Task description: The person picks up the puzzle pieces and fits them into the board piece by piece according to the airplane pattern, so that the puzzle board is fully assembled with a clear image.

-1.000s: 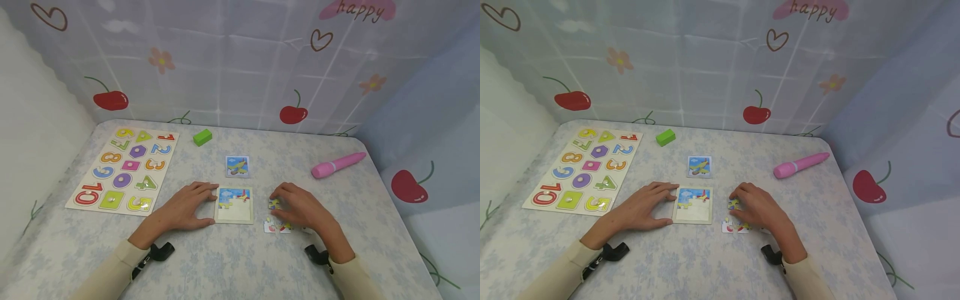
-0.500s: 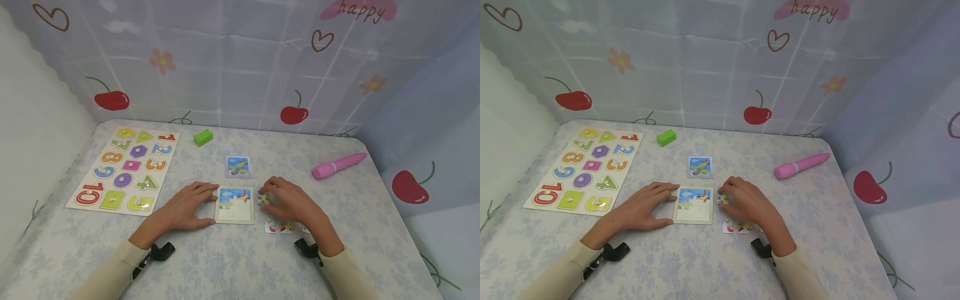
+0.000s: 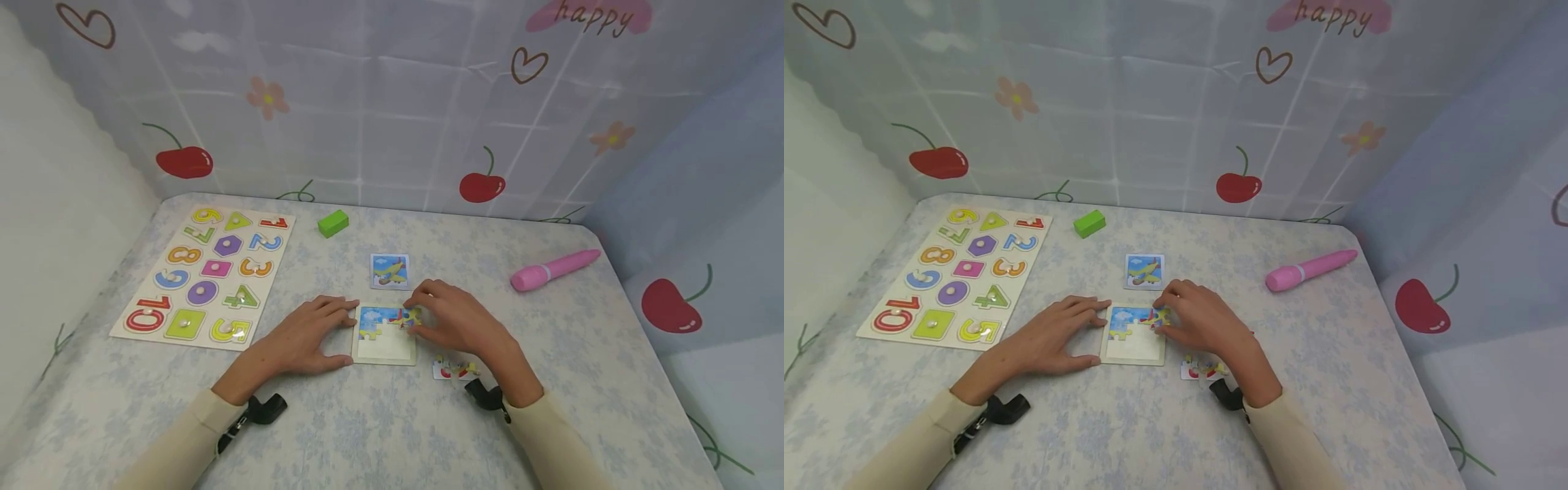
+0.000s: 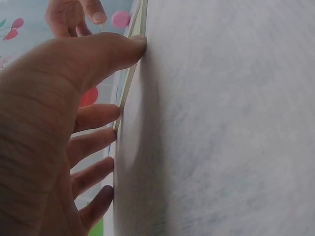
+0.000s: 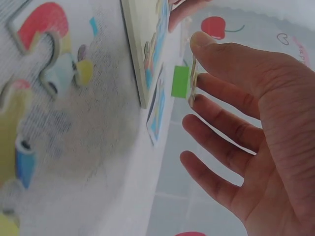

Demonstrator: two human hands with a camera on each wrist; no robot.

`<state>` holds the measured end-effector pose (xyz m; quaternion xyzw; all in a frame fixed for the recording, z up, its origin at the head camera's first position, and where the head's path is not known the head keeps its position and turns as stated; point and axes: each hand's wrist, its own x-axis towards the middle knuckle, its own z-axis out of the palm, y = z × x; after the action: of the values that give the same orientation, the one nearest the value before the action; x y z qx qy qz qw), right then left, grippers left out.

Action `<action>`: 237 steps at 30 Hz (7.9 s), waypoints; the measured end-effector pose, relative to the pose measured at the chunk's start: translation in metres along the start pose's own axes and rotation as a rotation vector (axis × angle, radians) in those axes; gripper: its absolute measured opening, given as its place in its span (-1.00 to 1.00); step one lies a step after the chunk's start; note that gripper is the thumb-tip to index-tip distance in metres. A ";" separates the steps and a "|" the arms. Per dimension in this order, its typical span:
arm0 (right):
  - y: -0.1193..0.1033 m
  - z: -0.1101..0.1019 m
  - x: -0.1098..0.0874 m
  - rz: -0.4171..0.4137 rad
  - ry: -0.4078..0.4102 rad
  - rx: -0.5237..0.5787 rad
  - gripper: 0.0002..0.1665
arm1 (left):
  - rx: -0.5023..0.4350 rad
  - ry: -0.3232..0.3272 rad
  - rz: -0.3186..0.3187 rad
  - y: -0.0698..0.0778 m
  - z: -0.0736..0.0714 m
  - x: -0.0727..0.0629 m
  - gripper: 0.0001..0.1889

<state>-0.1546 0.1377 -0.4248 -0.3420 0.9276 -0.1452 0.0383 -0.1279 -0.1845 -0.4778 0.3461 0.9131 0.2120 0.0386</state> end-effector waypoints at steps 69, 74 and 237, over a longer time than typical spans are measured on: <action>-0.022 0.028 0.009 -0.079 -0.060 -0.052 -0.55 | -0.003 -0.001 -0.002 0.000 0.000 0.002 -0.35; -0.012 0.021 -0.001 -0.071 -0.023 -0.046 -0.56 | -0.003 -0.003 -0.007 0.000 -0.001 0.002 -0.35; 0.001 0.030 0.001 -0.129 -0.033 0.007 -0.65 | -0.031 -0.016 -0.023 -0.001 -0.001 0.001 -0.30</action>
<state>-0.1512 0.1304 -0.4538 -0.4034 0.9023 -0.1453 0.0451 -0.1294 -0.1853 -0.4776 0.3367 0.9132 0.2232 0.0535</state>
